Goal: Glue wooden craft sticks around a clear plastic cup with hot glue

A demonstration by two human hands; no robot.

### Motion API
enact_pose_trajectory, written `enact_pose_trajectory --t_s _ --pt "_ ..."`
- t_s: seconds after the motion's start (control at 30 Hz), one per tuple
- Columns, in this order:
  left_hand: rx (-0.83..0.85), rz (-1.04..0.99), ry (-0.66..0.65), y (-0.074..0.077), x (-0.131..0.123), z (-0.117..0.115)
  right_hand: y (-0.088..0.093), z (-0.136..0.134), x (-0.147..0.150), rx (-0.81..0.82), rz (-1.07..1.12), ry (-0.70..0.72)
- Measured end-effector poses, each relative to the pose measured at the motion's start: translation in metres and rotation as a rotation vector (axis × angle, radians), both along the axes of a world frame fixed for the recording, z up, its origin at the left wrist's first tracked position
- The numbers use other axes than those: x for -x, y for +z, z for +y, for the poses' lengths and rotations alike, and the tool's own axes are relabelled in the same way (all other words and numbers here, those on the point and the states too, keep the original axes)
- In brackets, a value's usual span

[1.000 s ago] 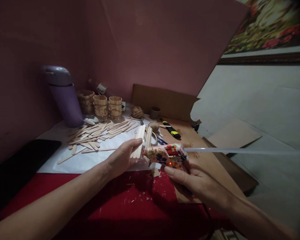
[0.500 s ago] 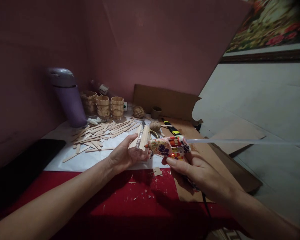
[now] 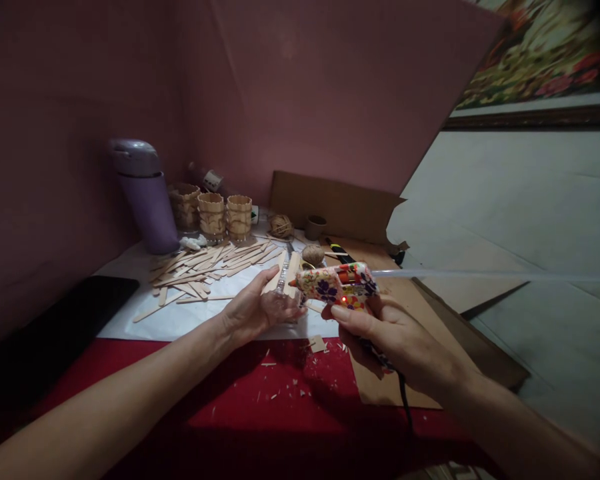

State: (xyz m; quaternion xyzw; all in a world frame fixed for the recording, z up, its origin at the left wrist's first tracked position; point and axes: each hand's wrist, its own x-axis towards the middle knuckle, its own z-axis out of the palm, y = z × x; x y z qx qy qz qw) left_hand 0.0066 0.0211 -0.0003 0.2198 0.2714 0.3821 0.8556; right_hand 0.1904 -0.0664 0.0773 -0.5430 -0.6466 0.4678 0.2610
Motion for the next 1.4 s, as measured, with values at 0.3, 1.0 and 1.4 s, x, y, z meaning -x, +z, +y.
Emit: enact_pose_trajectory --t_s 0.3,1.0,1.4 --pt "-0.220 0.114 -0.020 0.000 0.004 -0.005 0.001 -0.006 0.001 0.028 -0.006 0.031" --pt "-0.355 0.169 0.038 0.001 0.001 -0.006 -0.010 -0.014 -0.001 0.076 0.008 0.000" --pt "-0.294 0.140 0.022 -0.003 0.001 -0.004 -0.008 -0.011 -0.005 0.079 -0.010 -0.010"
